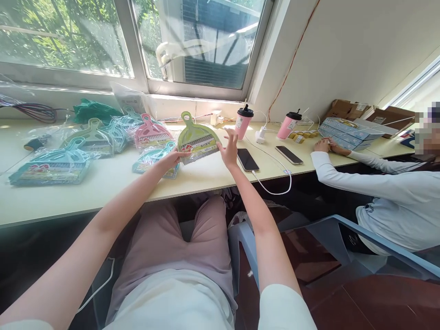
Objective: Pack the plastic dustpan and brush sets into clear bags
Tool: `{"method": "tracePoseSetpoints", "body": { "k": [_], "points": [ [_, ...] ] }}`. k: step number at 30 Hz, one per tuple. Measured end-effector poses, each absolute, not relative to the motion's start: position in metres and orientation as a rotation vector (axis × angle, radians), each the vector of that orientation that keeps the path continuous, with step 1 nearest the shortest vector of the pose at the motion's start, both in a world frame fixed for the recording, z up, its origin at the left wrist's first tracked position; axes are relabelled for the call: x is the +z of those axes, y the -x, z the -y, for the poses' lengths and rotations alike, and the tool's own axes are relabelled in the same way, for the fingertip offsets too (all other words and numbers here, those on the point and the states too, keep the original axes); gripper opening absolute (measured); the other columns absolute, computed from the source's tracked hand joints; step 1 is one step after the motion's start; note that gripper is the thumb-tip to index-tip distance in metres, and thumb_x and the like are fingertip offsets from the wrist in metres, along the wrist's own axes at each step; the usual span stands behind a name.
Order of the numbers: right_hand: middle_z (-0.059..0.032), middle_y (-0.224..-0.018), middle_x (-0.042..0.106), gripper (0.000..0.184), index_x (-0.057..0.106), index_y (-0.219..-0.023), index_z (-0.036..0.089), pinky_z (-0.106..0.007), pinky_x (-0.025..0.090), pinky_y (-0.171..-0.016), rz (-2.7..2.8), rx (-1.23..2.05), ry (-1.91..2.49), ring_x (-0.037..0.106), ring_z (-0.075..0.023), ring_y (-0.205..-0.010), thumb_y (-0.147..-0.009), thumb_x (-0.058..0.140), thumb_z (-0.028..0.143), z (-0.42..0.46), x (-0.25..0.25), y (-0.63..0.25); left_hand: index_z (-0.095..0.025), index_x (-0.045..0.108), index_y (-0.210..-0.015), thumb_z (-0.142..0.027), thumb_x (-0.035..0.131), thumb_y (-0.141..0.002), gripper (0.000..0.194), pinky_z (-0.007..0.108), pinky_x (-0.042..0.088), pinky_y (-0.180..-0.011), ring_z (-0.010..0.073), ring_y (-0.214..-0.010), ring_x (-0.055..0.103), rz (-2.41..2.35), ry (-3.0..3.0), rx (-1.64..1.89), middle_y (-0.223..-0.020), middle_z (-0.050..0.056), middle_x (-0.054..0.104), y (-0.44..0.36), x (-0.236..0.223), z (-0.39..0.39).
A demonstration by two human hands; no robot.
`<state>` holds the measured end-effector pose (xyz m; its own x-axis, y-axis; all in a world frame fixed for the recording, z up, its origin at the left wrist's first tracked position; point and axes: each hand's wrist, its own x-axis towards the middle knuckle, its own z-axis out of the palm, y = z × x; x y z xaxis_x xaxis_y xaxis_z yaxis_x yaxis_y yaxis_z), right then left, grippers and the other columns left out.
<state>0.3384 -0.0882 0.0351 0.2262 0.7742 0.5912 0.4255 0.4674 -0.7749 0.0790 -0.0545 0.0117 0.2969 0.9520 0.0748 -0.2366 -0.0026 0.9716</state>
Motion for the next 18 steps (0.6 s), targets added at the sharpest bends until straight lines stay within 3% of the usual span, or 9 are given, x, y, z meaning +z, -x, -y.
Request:
{"method": "tracePoseSetpoints", "body": {
  "k": [2,4,8,11,14,16,18],
  "points": [
    [-0.0091,-0.137,0.070,0.041,0.065,-0.130,0.027,-0.041,0.071,-0.082,1.365,0.660,1.158,0.075,-0.0241,-0.112,-0.091,0.072,0.031,0.083,0.036,-0.340,-0.018,0.070,-0.104,-0.017,0.095,-0.053,0.057,0.040,0.062,-0.095,0.0341,-0.116,0.074,-0.771,-1.219,1.095,-0.104,0.012,0.078,-0.077,0.010,0.050],
    [-0.0095,-0.107,0.080,0.024,0.070,-0.116,0.019,-0.039,0.071,-0.071,1.335,0.972,1.185,0.079,-0.0226,-0.086,-0.094,0.068,0.028,0.079,0.034,-0.341,-0.018,0.070,-0.104,-0.016,0.095,-0.051,0.059,0.040,0.063,-0.088,0.0373,-0.117,0.073,-0.791,-1.227,1.052,-0.105,0.014,0.079,-0.075,0.007,0.046],
    [-0.0037,-0.071,0.074,0.015,0.069,-0.092,0.014,-0.028,0.063,-0.050,1.218,1.070,1.221,0.069,-0.0152,-0.048,-0.099,0.057,0.020,0.072,0.021,-0.330,-0.019,0.070,-0.102,-0.020,0.096,-0.051,0.057,0.039,0.063,-0.077,0.0399,-0.113,0.074,-0.872,-1.201,0.976,-0.099,0.016,0.080,-0.075,0.003,0.042],
    [0.0021,-0.064,0.067,0.015,0.064,-0.087,0.016,-0.023,0.057,-0.044,1.082,0.992,1.249,0.062,-0.0107,-0.040,-0.100,0.056,0.016,0.069,0.010,-0.317,-0.018,0.071,-0.110,-0.043,0.091,-0.062,0.058,0.043,0.065,-0.080,0.0373,-0.101,0.078,-0.783,-1.223,0.940,-0.105,0.016,0.080,-0.074,0.007,0.043],
    [0.0054,-0.062,0.058,0.016,0.059,-0.084,0.018,-0.017,0.048,-0.042,0.963,0.927,1.330,0.056,-0.0070,-0.039,-0.100,0.055,0.015,0.066,0.002,-0.311,-0.021,0.068,-0.127,-0.070,0.067,-0.083,0.067,0.049,0.065,-0.090,0.0339,-0.095,0.080,-0.670,-1.322,0.874,-0.115,0.014,0.079,-0.070,0.015,0.049],
    [0.0065,-0.062,0.053,0.020,0.057,-0.083,0.019,-0.016,0.040,-0.041,0.925,0.840,1.395,0.050,-0.0046,-0.038,-0.101,0.051,0.013,0.066,-0.002,-0.312,-0.023,0.063,-0.136,-0.068,0.065,-0.087,0.067,0.049,0.063,-0.096,0.0296,-0.092,0.080,-0.667,-1.454,0.831,-0.120,0.014,0.077,-0.069,0.018,0.055],
    [0.0066,-0.063,0.051,0.023,0.055,-0.081,0.020,-0.018,0.038,-0.044,0.943,0.754,1.440,0.045,-0.0043,-0.038,-0.101,0.047,0.014,0.066,-0.006,-0.313,-0.024,0.058,-0.140,-0.056,0.078,-0.083,0.069,0.047,0.064,-0.095,0.0248,-0.088,0.079,-0.720,-1.580,0.832,-0.126,0.013,0.075,-0.072,0.018,0.059]
  ]
}}
